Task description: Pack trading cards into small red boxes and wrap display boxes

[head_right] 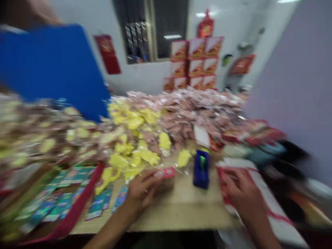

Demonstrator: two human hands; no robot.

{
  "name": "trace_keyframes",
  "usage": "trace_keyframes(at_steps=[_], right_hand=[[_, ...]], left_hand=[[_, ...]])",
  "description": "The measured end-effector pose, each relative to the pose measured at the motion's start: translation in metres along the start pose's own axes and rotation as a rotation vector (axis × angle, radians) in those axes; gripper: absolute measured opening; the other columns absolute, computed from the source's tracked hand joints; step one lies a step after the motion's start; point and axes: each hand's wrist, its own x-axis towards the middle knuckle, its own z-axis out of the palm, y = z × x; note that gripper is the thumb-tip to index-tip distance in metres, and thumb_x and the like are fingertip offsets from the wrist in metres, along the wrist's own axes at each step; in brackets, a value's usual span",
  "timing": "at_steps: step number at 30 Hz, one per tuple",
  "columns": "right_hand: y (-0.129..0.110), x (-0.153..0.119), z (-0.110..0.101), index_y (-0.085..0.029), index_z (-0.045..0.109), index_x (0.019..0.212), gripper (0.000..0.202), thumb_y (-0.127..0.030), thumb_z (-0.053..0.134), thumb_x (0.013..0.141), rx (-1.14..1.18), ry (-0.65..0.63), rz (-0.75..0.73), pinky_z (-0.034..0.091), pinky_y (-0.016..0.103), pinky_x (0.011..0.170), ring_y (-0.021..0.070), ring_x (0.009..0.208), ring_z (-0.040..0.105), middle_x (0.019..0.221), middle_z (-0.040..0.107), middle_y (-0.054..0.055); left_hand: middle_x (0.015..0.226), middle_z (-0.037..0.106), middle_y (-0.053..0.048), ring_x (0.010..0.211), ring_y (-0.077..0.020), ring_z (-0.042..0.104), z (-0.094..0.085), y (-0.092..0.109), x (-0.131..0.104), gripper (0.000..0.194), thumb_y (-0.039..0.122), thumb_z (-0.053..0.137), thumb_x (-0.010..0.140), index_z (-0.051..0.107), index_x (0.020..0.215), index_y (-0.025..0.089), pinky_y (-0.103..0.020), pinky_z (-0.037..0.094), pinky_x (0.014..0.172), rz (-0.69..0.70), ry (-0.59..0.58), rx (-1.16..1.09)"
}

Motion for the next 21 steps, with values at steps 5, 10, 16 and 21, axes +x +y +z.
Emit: trace_keyframes(at_steps=[5, 10, 16, 21], right_hand=[[-0.001, -0.016, -0.009, -0.014, 0.065, 0.110, 0.020, -0.016, 0.055, 0.092, 0.101, -0.157, 0.448, 0.048, 0.024, 0.043, 0.0170, 0.055, 0.066, 0.077, 0.068, 0.004], [-0.011, -0.023, 0.031, -0.016, 0.062, 0.101, 0.015, -0.023, 0.064, 0.088, 0.311, -0.230, 0.494, 0.045, 0.022, 0.037, 0.0191, 0.049, 0.067, 0.068, 0.067, 0.002], [-0.015, -0.018, 0.037, -0.021, 0.056, 0.079, 0.021, -0.036, 0.069, 0.081, 0.540, -0.193, 0.478, 0.052, 0.022, 0.047, 0.0190, 0.060, 0.073, 0.075, 0.069, 0.001], [-0.007, -0.027, 0.031, -0.022, 0.055, 0.076, 0.038, -0.050, 0.079, 0.066, 0.625, -0.148, 0.403, 0.059, 0.027, 0.061, 0.0202, 0.068, 0.074, 0.073, 0.064, -0.002]], left_hand=[[0.113, 0.078, -0.010, 0.099, -0.0204, 0.078, -0.002, -0.011, 0.001, 0.018, 0.016, 0.064, 0.098, 0.074, 0.112, 0.019, -0.035, 0.066, 0.087, -0.018, -0.047, 0.028], [0.110, 0.079, -0.008, 0.099, -0.0199, 0.078, -0.007, -0.004, 0.003, 0.015, 0.018, 0.066, 0.098, 0.075, 0.110, 0.020, -0.036, 0.066, 0.090, -0.044, -0.039, 0.005], [0.112, 0.078, -0.009, 0.099, -0.0193, 0.077, -0.004, -0.004, 0.003, 0.016, 0.017, 0.067, 0.097, 0.075, 0.110, 0.018, -0.034, 0.068, 0.087, -0.068, -0.037, -0.056], [0.113, 0.078, -0.010, 0.100, -0.0192, 0.077, -0.004, -0.004, 0.003, 0.016, 0.014, 0.068, 0.096, 0.076, 0.109, 0.017, -0.034, 0.068, 0.086, -0.077, -0.030, -0.072]])
